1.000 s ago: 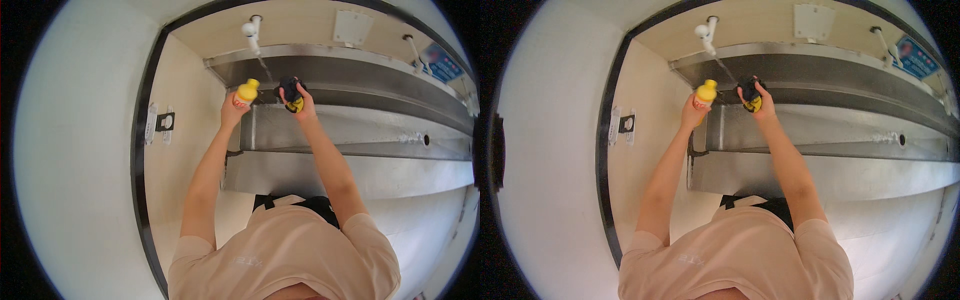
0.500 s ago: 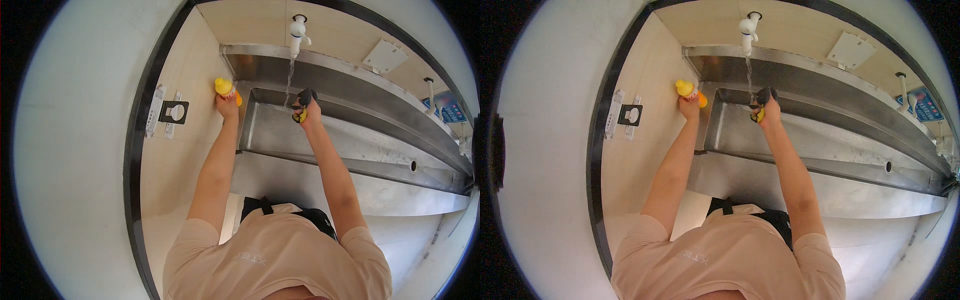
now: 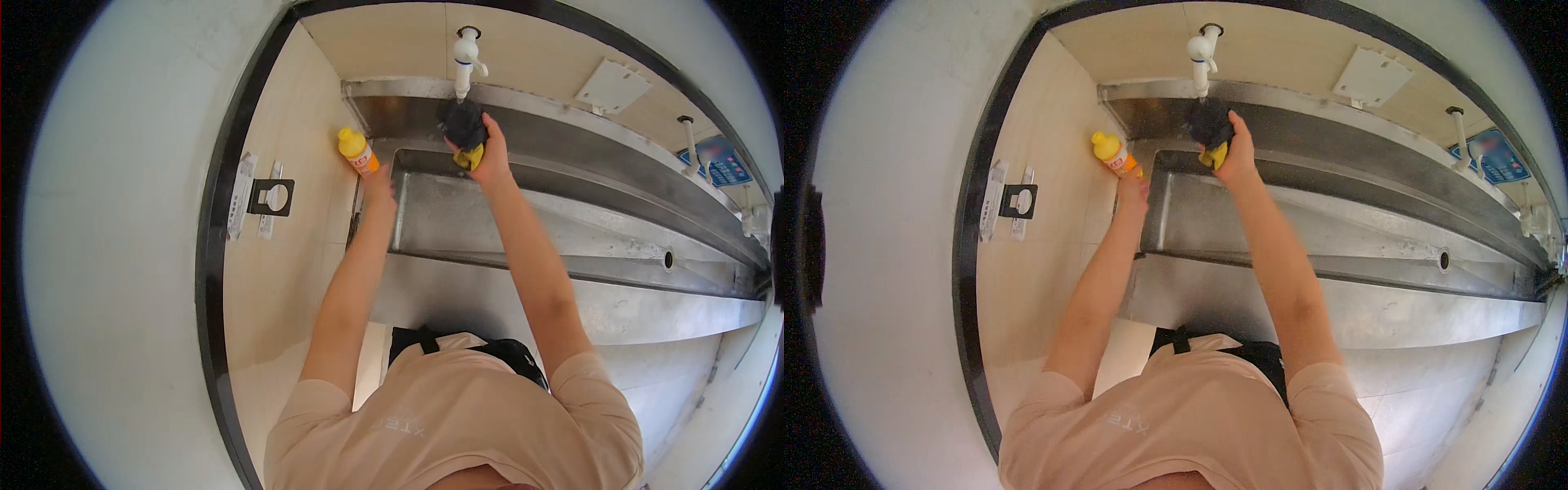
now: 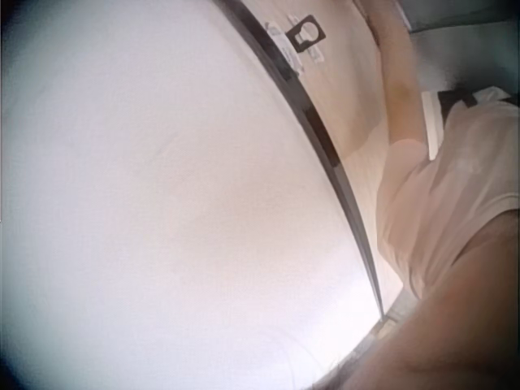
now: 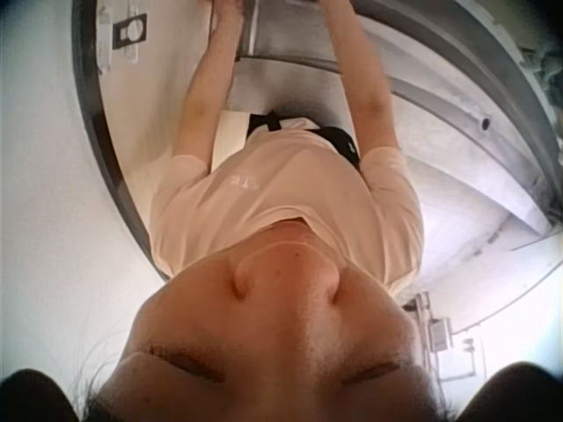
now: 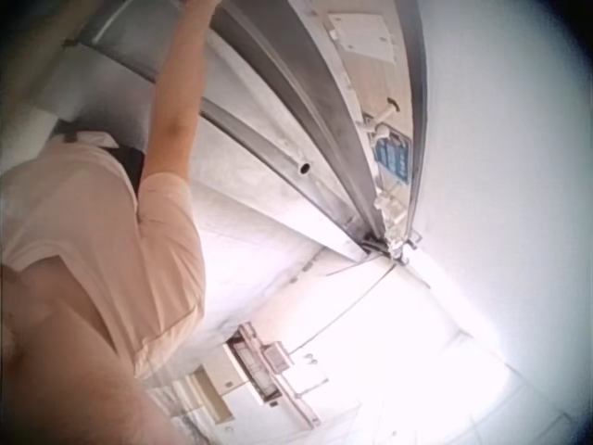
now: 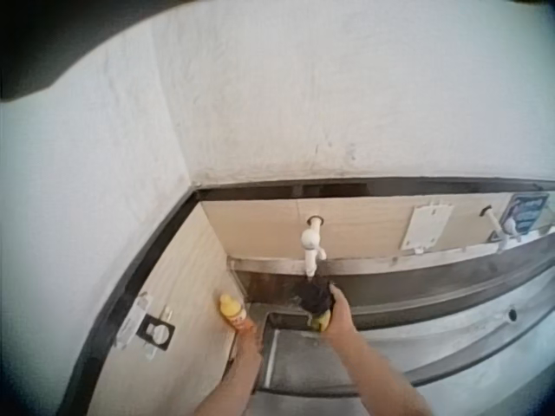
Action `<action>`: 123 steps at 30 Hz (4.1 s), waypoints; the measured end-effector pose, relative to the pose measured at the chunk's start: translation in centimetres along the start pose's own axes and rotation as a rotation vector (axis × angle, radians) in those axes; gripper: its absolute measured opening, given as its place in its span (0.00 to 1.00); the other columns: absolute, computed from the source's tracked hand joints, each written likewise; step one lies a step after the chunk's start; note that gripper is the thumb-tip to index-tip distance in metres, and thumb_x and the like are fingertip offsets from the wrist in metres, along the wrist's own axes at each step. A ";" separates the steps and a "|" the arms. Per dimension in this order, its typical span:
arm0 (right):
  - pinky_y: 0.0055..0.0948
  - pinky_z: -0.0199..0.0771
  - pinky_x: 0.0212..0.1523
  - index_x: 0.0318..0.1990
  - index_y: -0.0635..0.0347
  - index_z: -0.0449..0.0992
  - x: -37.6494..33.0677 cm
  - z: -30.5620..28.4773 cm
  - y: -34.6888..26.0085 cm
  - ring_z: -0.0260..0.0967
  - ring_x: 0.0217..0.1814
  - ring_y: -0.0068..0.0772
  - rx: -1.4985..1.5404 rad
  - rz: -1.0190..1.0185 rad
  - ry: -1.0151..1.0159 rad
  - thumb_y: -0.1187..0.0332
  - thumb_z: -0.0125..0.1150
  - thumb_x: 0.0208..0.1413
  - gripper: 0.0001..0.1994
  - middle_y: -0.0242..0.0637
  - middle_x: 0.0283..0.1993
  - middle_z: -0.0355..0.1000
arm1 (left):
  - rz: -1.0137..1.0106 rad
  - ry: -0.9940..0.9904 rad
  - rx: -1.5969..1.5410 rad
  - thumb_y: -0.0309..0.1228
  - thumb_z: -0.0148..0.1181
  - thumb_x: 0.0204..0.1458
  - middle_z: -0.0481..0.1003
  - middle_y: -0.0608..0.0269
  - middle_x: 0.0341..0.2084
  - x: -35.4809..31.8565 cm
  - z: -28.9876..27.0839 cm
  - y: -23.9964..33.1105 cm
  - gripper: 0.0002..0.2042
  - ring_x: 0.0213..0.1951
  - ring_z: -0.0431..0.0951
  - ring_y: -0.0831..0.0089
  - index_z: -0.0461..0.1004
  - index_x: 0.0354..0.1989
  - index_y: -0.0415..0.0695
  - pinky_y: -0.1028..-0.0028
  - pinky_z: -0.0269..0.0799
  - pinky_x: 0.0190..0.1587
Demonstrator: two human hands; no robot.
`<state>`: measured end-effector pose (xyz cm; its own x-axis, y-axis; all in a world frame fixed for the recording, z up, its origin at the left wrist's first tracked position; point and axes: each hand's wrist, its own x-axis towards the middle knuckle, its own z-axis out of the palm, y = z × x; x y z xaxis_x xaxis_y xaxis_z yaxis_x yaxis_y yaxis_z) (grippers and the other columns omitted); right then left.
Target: Cleaning a stainless steel trough sink using a cleaning agent and a cloth.
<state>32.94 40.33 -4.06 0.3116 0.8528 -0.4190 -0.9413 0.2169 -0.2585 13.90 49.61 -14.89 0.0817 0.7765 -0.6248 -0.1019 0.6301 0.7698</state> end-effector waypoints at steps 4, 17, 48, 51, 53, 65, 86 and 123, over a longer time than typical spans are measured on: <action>0.31 0.66 0.48 0.49 0.60 0.64 -3.6 0.3 5.3 0.64 0.51 0.39 -0.289 -0.133 0.117 0.62 0.48 0.54 0.17 0.41 0.50 0.65 | -0.065 -0.375 -0.403 0.48 0.53 0.48 0.57 0.58 0.55 -9.1 6.7 2.4 0.30 0.55 0.58 0.70 0.56 0.57 0.47 0.73 0.53 0.55; 0.31 0.41 0.62 0.57 0.59 0.58 -2.8 -6.4 0.7 0.42 0.66 0.39 -1.182 -0.800 0.124 0.70 0.43 0.54 0.21 0.43 0.62 0.50 | -0.086 -0.749 -0.335 0.41 0.41 0.56 0.62 0.67 0.51 -13.6 12.2 -2.4 0.20 0.53 0.61 0.72 0.59 0.56 0.52 0.71 0.57 0.54; 0.33 0.35 0.64 0.59 0.58 0.54 -0.8 -5.2 -0.6 0.35 0.68 0.45 -1.179 -0.770 0.194 0.65 0.42 0.55 0.23 0.48 0.63 0.45 | -0.005 -0.799 -0.217 0.40 0.43 0.56 0.56 0.66 0.56 -13.9 11.4 -1.6 0.23 0.57 0.55 0.74 0.53 0.59 0.47 0.73 0.50 0.58; 0.32 0.33 0.64 0.60 0.58 0.53 -2.4 -5.3 1.7 0.34 0.68 0.43 -1.100 -0.738 0.053 0.67 0.40 0.56 0.22 0.46 0.64 0.45 | -0.083 -0.695 -0.206 0.38 0.45 0.55 0.59 0.67 0.54 -13.2 11.3 -0.3 0.21 0.56 0.57 0.75 0.58 0.57 0.46 0.75 0.52 0.56; 0.31 0.33 0.65 0.59 0.61 0.54 -6.1 -3.7 6.0 0.35 0.68 0.41 -1.179 -0.778 -0.054 0.67 0.38 0.57 0.22 0.45 0.64 0.45 | 0.055 -0.680 -0.173 0.36 0.45 0.55 0.62 0.67 0.52 -11.9 10.3 2.1 0.19 0.53 0.61 0.76 0.61 0.54 0.45 0.75 0.54 0.56; 0.34 0.33 0.64 0.59 0.60 0.53 -5.8 -3.2 6.4 0.32 0.69 0.42 -1.152 -0.754 -0.054 0.65 0.44 0.55 0.24 0.47 0.65 0.43 | -0.038 -0.664 -0.203 0.36 0.41 0.56 0.62 0.69 0.52 -10.4 10.1 1.3 0.18 0.51 0.62 0.75 0.58 0.56 0.49 0.73 0.58 0.52; 0.34 0.32 0.64 0.58 0.57 0.57 -6.9 -2.4 6.0 0.32 0.69 0.41 -1.178 -0.730 -0.139 0.67 0.45 0.53 0.23 0.48 0.65 0.41 | 0.192 -0.736 -0.144 0.40 0.44 0.55 0.59 0.62 0.54 -12.0 9.5 2.8 0.23 0.55 0.60 0.71 0.55 0.57 0.43 0.69 0.55 0.56; 0.35 0.30 0.65 0.59 0.61 0.53 -7.5 -0.3 5.7 0.32 0.68 0.45 -1.121 -0.829 -0.169 0.64 0.38 0.57 0.22 0.47 0.65 0.43 | 0.071 -0.688 -0.112 0.41 0.41 0.57 0.57 0.68 0.55 -14.0 10.6 4.9 0.21 0.57 0.54 0.75 0.56 0.57 0.47 0.75 0.46 0.58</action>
<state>25.31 35.07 -2.64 0.6232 0.7289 0.2835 0.1337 0.2579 -0.9569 22.75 41.82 -0.97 0.6761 0.6634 -0.3206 -0.2289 0.6026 0.7645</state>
